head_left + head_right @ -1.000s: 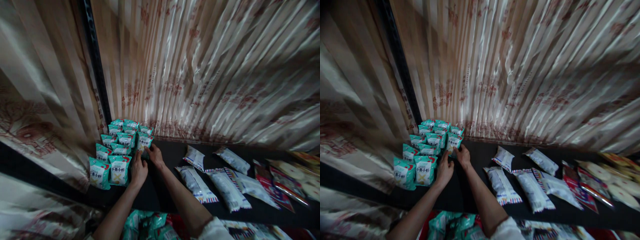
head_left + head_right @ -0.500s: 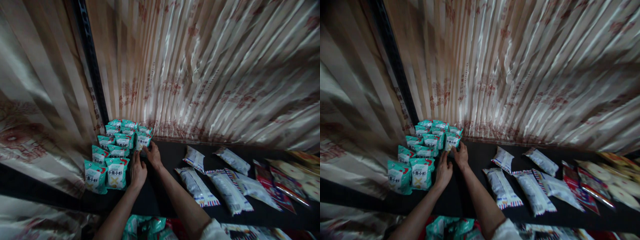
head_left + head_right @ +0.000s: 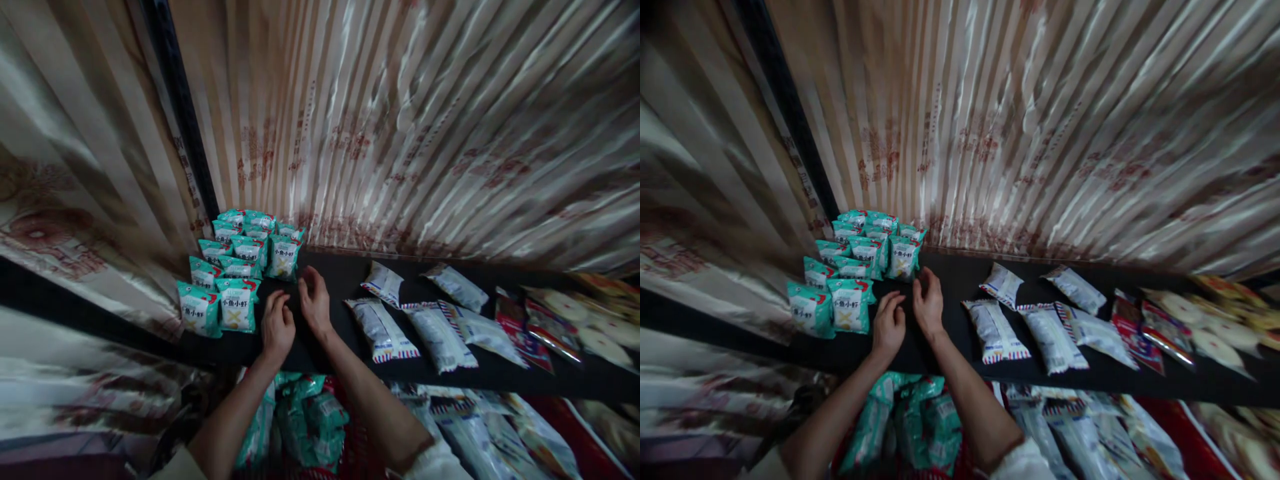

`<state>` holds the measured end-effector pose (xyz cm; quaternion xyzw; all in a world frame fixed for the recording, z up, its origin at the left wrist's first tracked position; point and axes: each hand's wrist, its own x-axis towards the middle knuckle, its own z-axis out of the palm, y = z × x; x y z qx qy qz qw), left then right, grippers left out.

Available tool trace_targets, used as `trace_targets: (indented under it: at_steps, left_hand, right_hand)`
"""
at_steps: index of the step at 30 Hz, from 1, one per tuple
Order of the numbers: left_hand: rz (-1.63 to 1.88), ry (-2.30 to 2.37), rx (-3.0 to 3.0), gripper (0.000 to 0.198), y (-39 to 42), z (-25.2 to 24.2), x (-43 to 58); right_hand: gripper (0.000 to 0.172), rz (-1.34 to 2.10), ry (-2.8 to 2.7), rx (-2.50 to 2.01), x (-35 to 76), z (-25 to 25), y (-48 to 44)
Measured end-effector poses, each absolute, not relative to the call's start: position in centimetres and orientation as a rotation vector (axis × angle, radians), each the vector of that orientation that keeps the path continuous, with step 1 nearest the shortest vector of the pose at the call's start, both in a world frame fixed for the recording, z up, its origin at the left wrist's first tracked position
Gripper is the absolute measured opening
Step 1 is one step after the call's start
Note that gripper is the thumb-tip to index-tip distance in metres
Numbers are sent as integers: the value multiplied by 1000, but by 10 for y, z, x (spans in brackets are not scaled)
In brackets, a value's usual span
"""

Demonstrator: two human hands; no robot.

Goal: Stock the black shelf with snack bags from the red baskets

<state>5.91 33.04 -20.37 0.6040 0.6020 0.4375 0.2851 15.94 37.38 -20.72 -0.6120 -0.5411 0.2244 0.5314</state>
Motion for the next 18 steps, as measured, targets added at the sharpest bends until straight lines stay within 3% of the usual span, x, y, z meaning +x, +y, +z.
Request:
trace_targets:
  at_steps: [7, 12, 18]
  left_hand:
    - [1075, 1638, 1457, 25, 219, -223, 41]
    - [504, 1980, 1347, 27, 183, -241, 15]
    - [16, 1976, 1402, 39, 166, -257, 16]
  right_hand:
    - [26, 892, -1247, -1398, 150, -220, 237]
    - [22, 1111, -1408, -1557, 133, -252, 177]
    - [30, 1431, -1353, -1716, 111, -302, 157]
